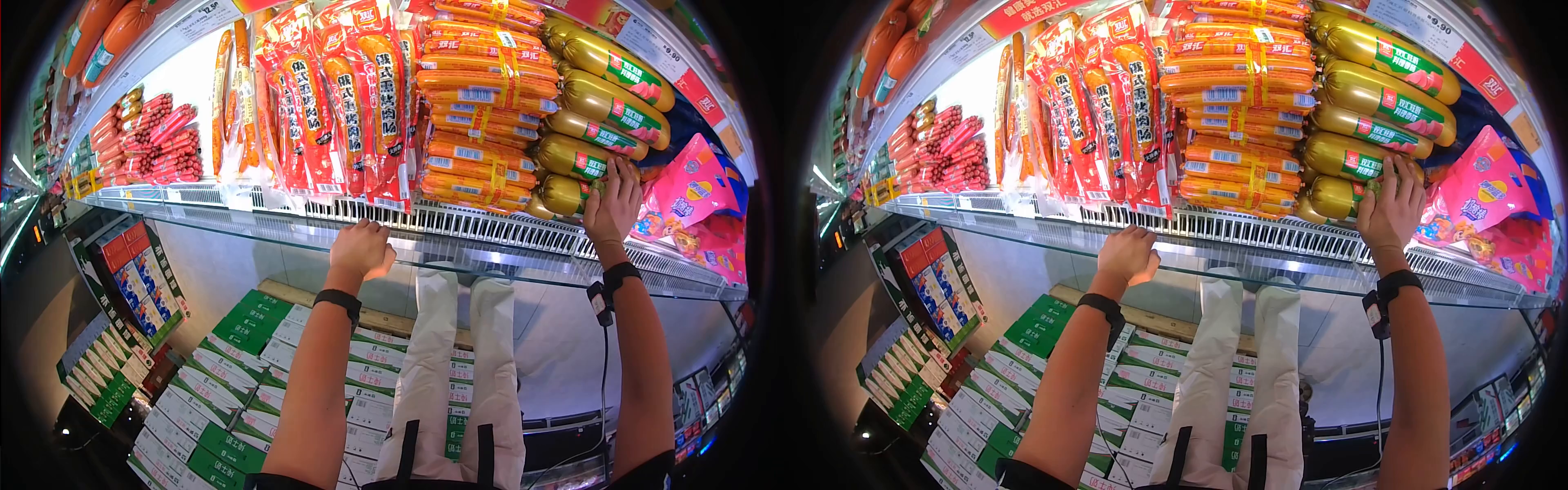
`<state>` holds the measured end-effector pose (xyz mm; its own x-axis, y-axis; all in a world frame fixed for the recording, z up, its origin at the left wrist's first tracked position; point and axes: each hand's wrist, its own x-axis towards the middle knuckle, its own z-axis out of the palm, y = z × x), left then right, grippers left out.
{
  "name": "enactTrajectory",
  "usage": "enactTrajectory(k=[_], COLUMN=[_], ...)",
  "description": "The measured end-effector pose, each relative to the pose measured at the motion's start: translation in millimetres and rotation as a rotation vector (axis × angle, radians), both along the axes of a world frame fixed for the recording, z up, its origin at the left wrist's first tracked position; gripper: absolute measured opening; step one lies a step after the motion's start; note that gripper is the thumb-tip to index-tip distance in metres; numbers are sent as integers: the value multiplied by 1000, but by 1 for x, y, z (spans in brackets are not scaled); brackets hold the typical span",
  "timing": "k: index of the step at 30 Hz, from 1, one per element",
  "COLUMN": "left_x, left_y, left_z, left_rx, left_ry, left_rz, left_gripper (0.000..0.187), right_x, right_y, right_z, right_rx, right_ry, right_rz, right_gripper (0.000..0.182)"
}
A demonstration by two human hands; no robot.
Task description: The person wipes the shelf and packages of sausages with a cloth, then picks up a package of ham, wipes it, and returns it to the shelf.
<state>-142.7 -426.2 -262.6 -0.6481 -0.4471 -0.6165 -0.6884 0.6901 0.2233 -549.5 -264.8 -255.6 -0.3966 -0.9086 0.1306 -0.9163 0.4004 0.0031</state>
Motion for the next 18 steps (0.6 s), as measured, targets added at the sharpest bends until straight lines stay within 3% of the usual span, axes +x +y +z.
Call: enactTrajectory(k=[18], left_x=[-3], left_y=[-1], left_z=[4], left_rx=[-1], left_ry=[-7], left_rz=[0], left_gripper=[22], right_x=[1], right_y=[0], right_z=[0], right_rx=[14], right_ry=[8], right_rz=[-11], right_gripper=[56])
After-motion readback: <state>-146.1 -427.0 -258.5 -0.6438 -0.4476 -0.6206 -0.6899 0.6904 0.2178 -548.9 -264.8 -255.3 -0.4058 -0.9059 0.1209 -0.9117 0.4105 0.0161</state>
